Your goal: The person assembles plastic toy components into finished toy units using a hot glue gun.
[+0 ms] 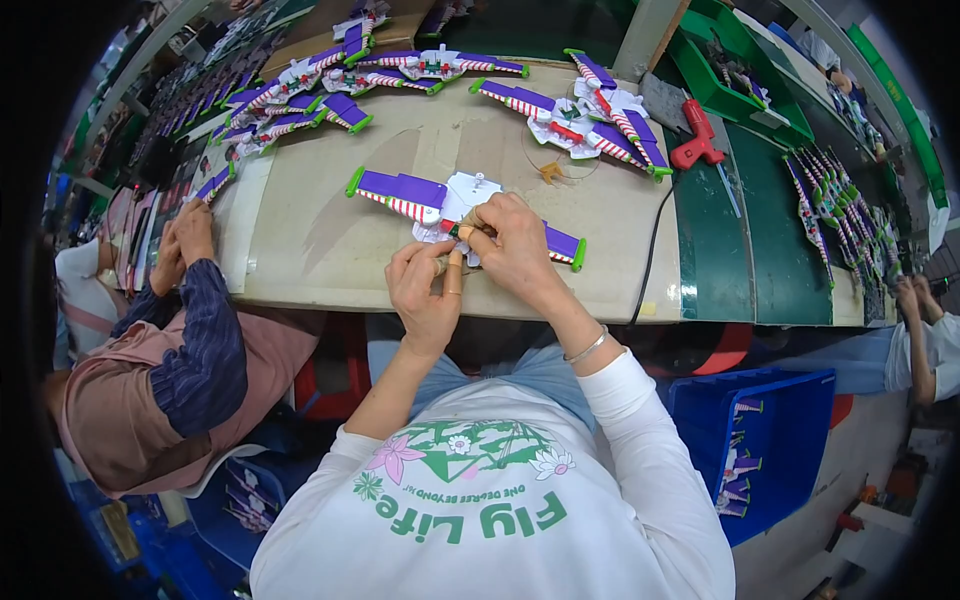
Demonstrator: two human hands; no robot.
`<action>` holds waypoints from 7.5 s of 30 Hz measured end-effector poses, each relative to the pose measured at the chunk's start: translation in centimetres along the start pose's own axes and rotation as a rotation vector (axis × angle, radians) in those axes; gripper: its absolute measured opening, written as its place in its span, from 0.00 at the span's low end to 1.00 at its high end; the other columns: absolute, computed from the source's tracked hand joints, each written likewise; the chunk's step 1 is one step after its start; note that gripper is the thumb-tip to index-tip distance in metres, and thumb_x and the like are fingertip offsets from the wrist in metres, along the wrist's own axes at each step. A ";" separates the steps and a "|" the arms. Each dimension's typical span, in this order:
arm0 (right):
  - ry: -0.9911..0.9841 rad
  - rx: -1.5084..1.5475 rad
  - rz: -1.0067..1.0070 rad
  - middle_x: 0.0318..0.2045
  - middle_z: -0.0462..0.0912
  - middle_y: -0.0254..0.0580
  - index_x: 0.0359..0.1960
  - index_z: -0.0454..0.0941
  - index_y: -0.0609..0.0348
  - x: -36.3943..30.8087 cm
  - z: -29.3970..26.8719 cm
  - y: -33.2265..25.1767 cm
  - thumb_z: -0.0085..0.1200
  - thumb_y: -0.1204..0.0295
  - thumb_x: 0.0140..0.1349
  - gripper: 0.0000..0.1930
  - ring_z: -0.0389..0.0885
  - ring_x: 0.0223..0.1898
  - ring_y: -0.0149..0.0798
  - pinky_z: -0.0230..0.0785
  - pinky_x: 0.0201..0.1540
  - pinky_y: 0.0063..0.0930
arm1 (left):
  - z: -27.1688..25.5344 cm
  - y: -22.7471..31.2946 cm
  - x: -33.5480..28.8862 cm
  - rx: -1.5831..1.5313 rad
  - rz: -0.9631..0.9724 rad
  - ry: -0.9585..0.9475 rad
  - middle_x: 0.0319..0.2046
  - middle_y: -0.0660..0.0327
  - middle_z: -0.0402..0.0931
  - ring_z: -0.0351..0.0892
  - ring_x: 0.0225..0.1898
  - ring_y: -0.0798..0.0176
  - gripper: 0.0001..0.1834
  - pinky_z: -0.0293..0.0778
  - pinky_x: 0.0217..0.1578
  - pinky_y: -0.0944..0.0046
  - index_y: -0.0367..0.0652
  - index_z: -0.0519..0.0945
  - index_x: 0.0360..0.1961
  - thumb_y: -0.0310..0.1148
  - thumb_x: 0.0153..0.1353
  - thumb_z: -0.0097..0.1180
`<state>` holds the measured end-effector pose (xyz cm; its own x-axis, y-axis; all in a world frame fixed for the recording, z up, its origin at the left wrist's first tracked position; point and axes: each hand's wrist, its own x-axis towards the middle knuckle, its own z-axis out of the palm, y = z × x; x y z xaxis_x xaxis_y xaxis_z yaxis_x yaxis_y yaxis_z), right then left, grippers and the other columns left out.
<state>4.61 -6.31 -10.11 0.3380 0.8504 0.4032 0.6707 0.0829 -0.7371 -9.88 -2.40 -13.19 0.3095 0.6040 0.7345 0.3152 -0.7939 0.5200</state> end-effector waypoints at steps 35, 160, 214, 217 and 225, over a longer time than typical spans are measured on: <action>-0.099 0.092 -0.135 0.36 0.79 0.48 0.47 0.77 0.63 2.5 -5.9 0.4 0.64 0.67 0.55 0.19 0.77 0.39 0.47 0.69 0.46 0.37 | -6.8 -10.5 7.4 0.010 0.045 -0.591 0.34 0.50 0.80 0.80 0.35 0.45 0.41 0.75 0.36 0.53 0.40 0.74 0.49 0.58 0.39 0.71; -0.534 0.515 0.259 0.25 0.79 0.27 0.34 0.80 0.64 -0.4 -3.1 -1.6 0.59 0.74 0.59 0.05 0.73 0.26 0.20 0.67 0.29 0.21 | -2.6 -0.7 -1.2 -0.495 -0.273 -0.162 0.29 0.58 0.78 0.76 0.24 0.69 0.18 0.72 0.26 0.70 0.36 0.75 0.45 0.22 0.53 0.66; -0.137 0.125 -0.044 0.43 0.80 0.50 0.51 0.74 0.64 2.6 -8.4 1.9 0.61 0.74 0.56 0.20 0.80 0.45 0.43 0.72 0.49 0.33 | -9.0 -9.7 6.8 0.159 0.210 -0.640 0.33 0.56 0.74 0.77 0.35 0.52 0.35 0.72 0.37 0.56 0.46 0.78 0.50 0.58 0.44 0.66; 0.050 -0.627 -0.037 0.49 0.76 0.54 0.54 0.70 0.64 3.8 -13.0 7.7 0.56 0.79 0.51 0.25 0.72 0.52 0.55 0.63 0.56 0.44 | -8.7 -8.8 6.7 -0.023 0.053 -0.599 0.30 0.57 0.73 0.77 0.29 0.54 0.33 0.72 0.30 0.58 0.51 0.79 0.53 0.54 0.47 0.68; -0.128 -0.809 0.115 0.40 0.75 0.62 0.47 0.66 0.67 3.8 -13.8 12.0 0.53 0.85 0.45 0.23 0.74 0.45 0.61 0.68 0.47 0.48 | -1.5 -10.2 22.1 0.198 -0.214 -0.224 0.40 0.43 0.79 0.79 0.45 0.44 0.33 0.72 0.45 0.51 0.39 0.74 0.58 0.50 0.57 0.62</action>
<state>23.04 -9.24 -9.91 0.3885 0.8874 0.2483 0.9211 -0.3662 -0.1324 -7.56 18.90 -1.63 0.3996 0.7731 0.4926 0.5550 -0.6317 0.5412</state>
